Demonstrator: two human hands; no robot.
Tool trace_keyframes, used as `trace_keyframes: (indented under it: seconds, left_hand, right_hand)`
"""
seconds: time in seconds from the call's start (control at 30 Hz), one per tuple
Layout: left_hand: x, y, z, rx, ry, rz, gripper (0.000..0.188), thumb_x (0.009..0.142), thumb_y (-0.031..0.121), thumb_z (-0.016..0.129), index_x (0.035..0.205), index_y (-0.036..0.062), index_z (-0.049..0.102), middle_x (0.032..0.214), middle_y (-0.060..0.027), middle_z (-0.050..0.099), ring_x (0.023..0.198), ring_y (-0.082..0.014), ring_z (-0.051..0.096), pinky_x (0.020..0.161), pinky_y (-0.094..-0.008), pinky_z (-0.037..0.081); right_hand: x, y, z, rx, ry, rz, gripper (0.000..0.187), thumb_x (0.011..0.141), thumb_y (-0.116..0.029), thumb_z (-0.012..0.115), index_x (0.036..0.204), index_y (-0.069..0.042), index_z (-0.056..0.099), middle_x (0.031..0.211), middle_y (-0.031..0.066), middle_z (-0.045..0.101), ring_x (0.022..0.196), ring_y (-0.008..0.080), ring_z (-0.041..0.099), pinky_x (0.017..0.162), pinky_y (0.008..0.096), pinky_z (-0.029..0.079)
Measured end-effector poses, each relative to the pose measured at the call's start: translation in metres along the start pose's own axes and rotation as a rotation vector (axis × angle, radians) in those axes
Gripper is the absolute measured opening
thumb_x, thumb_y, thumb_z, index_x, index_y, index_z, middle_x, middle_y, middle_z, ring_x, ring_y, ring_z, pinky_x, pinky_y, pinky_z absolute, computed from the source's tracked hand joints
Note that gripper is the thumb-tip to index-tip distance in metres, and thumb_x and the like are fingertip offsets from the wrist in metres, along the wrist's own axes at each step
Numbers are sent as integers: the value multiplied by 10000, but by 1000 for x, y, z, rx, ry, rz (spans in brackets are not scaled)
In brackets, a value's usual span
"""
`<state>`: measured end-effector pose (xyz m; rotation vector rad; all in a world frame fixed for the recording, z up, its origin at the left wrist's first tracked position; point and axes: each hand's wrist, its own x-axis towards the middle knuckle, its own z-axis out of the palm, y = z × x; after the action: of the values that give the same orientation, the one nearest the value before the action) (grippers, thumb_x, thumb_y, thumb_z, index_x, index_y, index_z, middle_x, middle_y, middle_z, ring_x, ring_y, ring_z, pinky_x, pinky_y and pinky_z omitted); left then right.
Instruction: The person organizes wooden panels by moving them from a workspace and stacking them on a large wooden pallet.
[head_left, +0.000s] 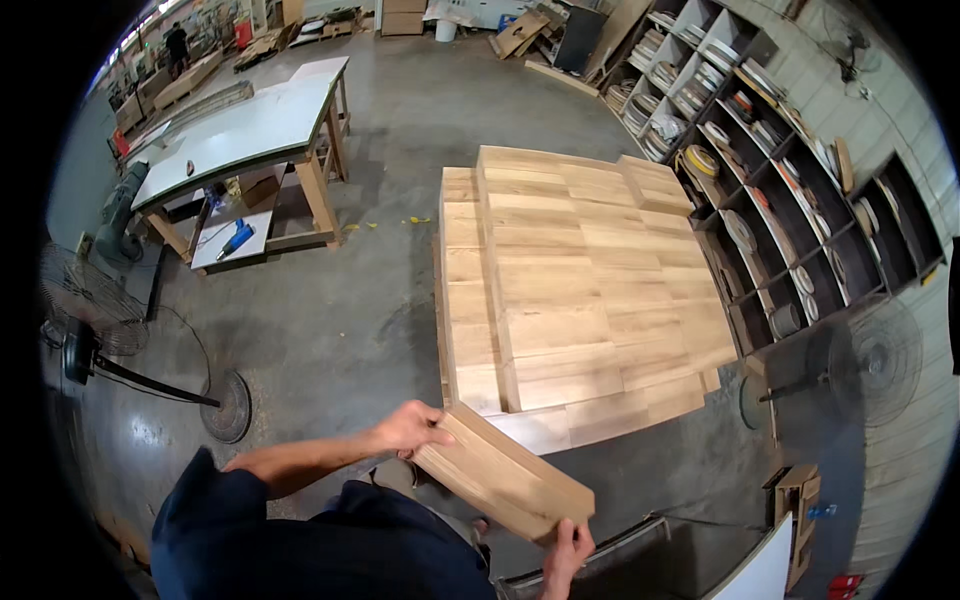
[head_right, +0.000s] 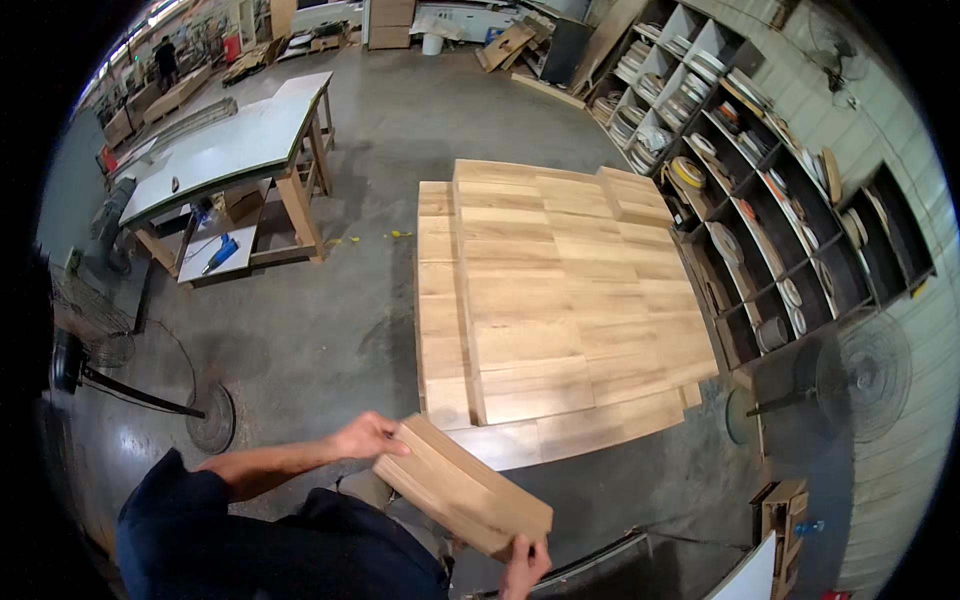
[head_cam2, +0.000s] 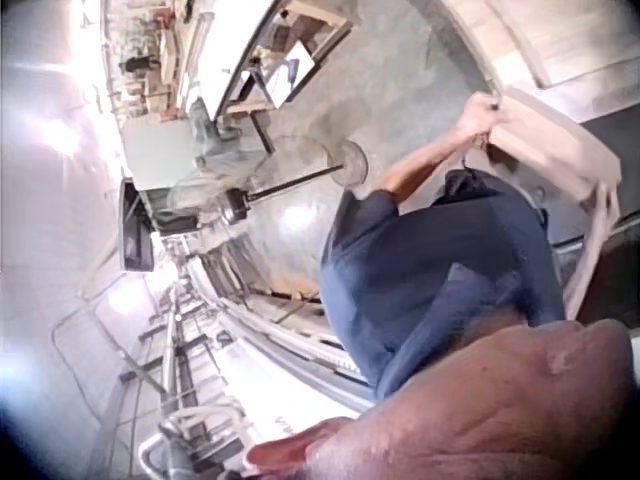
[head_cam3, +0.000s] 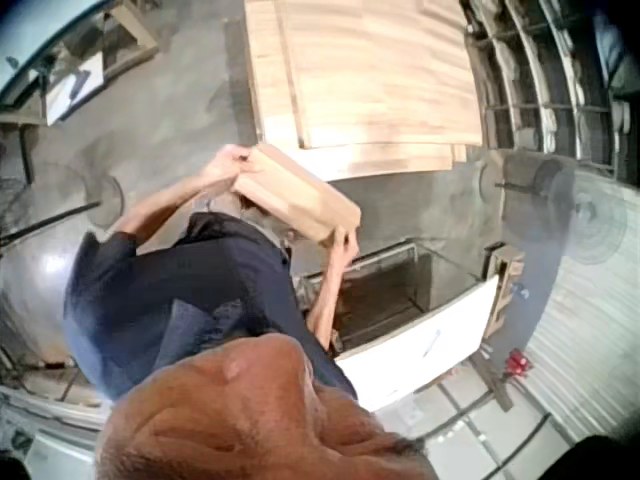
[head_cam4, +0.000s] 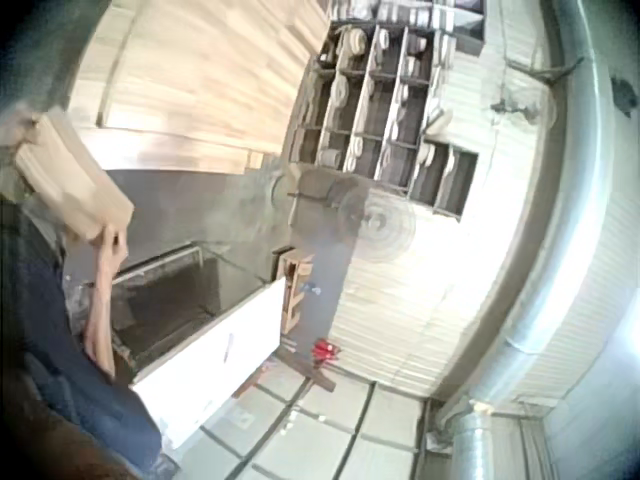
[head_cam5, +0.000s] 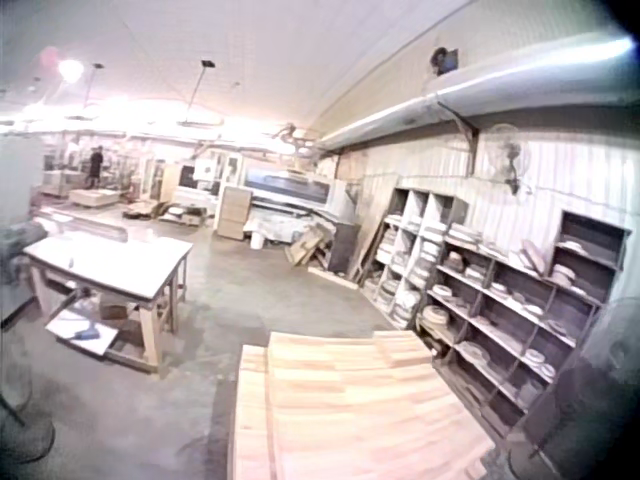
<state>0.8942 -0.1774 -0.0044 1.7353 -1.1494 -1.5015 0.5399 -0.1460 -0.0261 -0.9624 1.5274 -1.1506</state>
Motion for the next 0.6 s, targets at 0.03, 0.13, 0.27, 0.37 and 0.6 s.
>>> trace_keyframes:
  seconds: [0.03,0.13,0.27,0.37,0.6]
  left_hand:
    - [-3,-12,-26,-57,68,-22,298,765,198,758,1008,38,693,825,-98,700,736,-83,596,690,-269,492]
    - [1,-51,-96,-327,179,90,288,762,138,755,1003,-4,688,841,-75,695,757,-86,593,701,-266,492]
    - [3,-59,-171,-386,230,60,302,745,94,753,997,-54,673,867,-78,689,781,-111,600,722,-268,491]
    - [14,-59,-210,-465,360,-3,285,729,33,724,989,-69,671,892,-89,682,794,-122,595,741,-267,484]
    - [106,-63,-322,-470,307,71,265,744,26,708,988,-70,672,894,-76,676,822,-125,598,783,-279,477]
  right_hand:
    - [10,-9,28,-73,-76,-10,214,809,-100,629,948,61,607,882,21,594,819,97,505,738,251,414]
    - [33,-32,115,17,-256,-10,206,812,-85,649,967,50,629,927,26,608,837,85,512,742,243,429]
    - [67,-40,203,-53,-384,27,243,821,-78,659,1026,48,629,945,38,629,835,90,543,753,238,442]
    - [92,-42,267,-28,-460,20,299,827,-80,658,1098,40,620,965,48,643,857,104,568,780,243,454]
    - [157,-54,400,22,-446,9,409,838,-88,665,1212,43,561,1064,83,640,924,119,587,833,247,465]
